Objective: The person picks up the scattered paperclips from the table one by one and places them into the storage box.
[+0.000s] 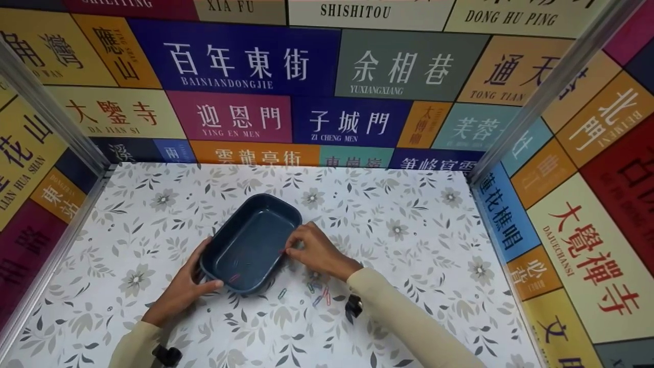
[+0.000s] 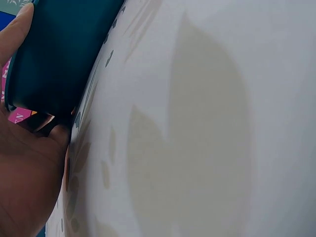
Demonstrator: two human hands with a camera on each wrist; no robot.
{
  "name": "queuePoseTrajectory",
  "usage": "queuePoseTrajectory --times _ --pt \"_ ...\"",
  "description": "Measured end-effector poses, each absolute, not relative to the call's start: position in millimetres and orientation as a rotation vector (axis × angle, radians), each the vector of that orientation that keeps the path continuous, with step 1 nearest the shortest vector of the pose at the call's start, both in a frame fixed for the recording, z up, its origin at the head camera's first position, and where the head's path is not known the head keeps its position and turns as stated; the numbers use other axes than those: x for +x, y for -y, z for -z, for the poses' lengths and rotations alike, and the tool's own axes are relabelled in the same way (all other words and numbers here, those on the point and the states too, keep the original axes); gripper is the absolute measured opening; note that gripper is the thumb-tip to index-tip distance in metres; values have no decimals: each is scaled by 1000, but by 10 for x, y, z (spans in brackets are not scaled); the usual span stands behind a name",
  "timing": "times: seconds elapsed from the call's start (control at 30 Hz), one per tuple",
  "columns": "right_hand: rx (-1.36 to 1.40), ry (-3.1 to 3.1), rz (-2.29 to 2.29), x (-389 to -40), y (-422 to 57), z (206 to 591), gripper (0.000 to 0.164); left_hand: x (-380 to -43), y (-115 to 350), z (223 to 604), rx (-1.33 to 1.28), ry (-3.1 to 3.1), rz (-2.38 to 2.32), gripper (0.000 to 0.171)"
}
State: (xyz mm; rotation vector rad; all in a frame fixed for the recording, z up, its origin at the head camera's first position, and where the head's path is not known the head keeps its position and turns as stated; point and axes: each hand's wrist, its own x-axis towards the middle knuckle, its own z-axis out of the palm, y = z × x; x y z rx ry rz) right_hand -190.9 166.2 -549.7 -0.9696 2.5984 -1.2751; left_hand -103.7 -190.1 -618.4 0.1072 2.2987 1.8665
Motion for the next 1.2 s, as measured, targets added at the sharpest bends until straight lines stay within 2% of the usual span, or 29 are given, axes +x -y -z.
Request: queuePoseTrajectory --times 0.73,1.2 --pt "-1003 -2598 1114 -2076 -1441 5392 7 -1051 1906 6207 115 -2338 -1830 122" --pt "-1013 -2573 1047 -2218 -1268 5362 5 -1027 1910 6204 98 -2257 -1891 119"
